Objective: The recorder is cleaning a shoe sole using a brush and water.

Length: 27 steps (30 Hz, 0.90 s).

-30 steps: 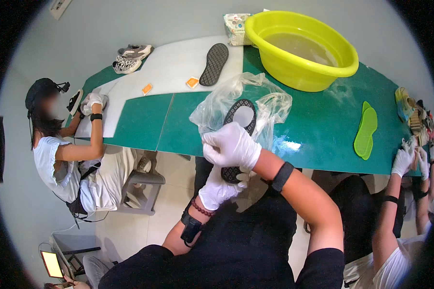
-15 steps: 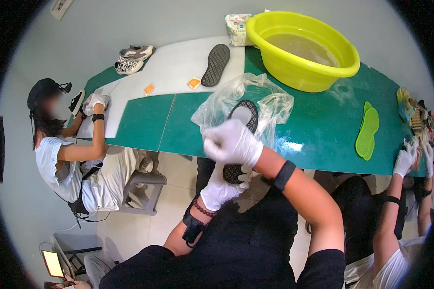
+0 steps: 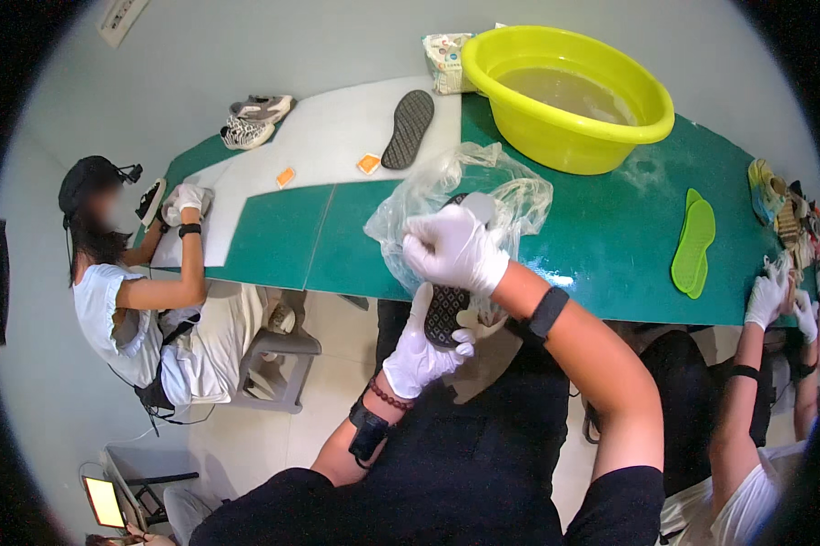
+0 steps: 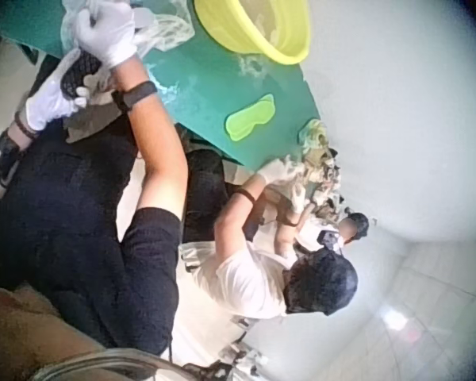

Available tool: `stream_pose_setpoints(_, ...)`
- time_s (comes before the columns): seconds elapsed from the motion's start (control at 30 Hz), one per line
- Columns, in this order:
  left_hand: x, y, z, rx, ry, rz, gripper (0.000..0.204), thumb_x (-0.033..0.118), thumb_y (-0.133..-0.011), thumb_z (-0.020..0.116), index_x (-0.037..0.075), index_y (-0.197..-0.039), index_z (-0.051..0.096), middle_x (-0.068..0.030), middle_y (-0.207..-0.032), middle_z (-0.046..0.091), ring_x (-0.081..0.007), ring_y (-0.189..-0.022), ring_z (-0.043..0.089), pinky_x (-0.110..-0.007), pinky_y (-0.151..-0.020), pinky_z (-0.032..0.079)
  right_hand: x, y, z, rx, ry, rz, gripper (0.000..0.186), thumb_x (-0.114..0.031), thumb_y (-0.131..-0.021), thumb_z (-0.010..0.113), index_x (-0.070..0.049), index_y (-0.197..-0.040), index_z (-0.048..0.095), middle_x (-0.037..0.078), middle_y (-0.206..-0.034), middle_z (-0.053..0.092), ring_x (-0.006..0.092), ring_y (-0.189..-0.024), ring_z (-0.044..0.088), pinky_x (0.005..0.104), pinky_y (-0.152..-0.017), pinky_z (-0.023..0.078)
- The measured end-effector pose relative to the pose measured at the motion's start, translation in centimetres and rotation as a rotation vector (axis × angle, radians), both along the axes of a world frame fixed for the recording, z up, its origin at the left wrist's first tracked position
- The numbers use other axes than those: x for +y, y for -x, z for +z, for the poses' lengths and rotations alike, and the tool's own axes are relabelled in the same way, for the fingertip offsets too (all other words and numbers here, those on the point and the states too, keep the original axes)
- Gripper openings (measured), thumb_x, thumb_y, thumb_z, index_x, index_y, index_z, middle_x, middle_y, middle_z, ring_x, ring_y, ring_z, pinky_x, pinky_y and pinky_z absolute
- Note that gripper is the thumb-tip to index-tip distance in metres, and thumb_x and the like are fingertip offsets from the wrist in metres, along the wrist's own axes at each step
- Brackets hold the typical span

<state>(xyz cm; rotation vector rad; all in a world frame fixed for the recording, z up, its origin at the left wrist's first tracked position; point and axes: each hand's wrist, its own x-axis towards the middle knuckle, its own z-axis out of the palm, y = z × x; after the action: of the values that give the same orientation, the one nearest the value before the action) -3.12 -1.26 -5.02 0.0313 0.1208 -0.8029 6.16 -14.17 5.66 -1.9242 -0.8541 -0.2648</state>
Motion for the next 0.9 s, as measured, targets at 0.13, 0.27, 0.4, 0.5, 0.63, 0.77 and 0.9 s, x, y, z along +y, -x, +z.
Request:
stream_pose_setpoints(0.13,0.2,0.4,-2.1,0.194,-0.204,0.054,0.035,0.039,-0.105,0.051,0.011,-0.126,0.056,-0.0062,-0.115,0.061,-0.0225,-0.087,0.058,-0.039,-0.073,0.051,1.9,5.7,0.9,-0.017,0.012,0.263,0.016,-0.008,-0.083,0.056,-0.007,-0.068,0.056,0.012,-0.055,0.050,0.0271,-0.048,0.054,0.0367,-0.049,0.044)
stream_pose_setpoints(0.27,-0.3,0.9,-5.4,-0.444,-0.651,0.302,0.036,0.037,-0.105,0.052,0.009,-0.127,0.056,-0.0085,-0.117,0.061,-0.0213,-0.088,0.058,-0.038,-0.073,0.051,3.2,9.0,2.4,0.003,-0.051,0.430,0.020,-0.013,-0.083,0.059,-0.007,-0.066,0.052,0.015,-0.052,0.048,0.0355,-0.048,0.055,0.0427,-0.048,0.043)
stream_pose_setpoints(0.4,-0.2,1.0,-3.1,-0.468,-0.527,0.225,0.041,0.041,-0.103,0.055,0.008,-0.127,0.057,-0.0101,-0.115,0.063,-0.0210,-0.085,0.058,-0.036,-0.070,0.051,1.6,2.1,-0.8,0.035,-0.054,0.167,0.018,-0.013,-0.083,0.059,-0.005,-0.068,0.056,0.017,-0.056,0.052,0.0339,-0.049,0.058,0.0409,-0.049,0.045)
stream_pose_setpoints(0.5,0.1,-0.8,-1.1,-0.077,-0.014,-0.029,0.053,0.053,-0.099,0.058,0.009,-0.127,0.058,-0.0116,-0.112,0.065,-0.0221,-0.083,0.058,-0.034,-0.069,0.049,1.4,0.6,-0.4,-0.001,-0.055,0.041,0.018,-0.014,-0.084,0.058,-0.004,-0.069,0.057,0.018,-0.058,0.054,0.0334,-0.051,0.059,0.0398,-0.051,0.046)
stream_pose_setpoints(0.63,0.1,0.1,-1.3,0.138,-0.295,0.070,0.051,0.054,-0.101,0.054,0.006,-0.117,0.060,-0.0108,-0.097,0.065,-0.0240,-0.075,0.061,-0.037,-0.064,0.054,3.0,5.3,0.6,0.061,-0.071,0.274,0.018,-0.016,-0.084,0.059,-0.005,-0.070,0.056,0.018,-0.059,0.054,0.0360,-0.055,0.059,0.0404,-0.054,0.047)
stream_pose_setpoints(0.77,-0.2,0.0,-0.9,0.146,-0.245,0.061,0.044,0.049,-0.100,0.057,0.007,-0.113,0.060,-0.0105,-0.096,0.063,-0.0236,-0.076,0.059,-0.037,-0.066,0.052,3.4,9.1,2.0,0.020,-0.023,0.387,0.020,-0.017,-0.085,0.058,-0.007,-0.069,0.054,0.018,-0.059,0.051,0.0388,-0.053,0.054,0.0430,-0.053,0.044)
stream_pose_setpoints(0.9,-0.1,0.4,0.2,0.152,-0.200,0.056,0.038,0.045,-0.099,0.060,0.008,-0.109,0.060,-0.0102,-0.094,0.061,-0.0231,-0.078,0.056,-0.037,-0.068,0.050,2.1,2.1,-1.6,-0.050,0.129,0.074,0.024,-0.021,-0.084,0.059,-0.007,-0.066,0.058,0.018,-0.061,0.057,0.0349,-0.056,0.062,0.0421,-0.054,0.048)
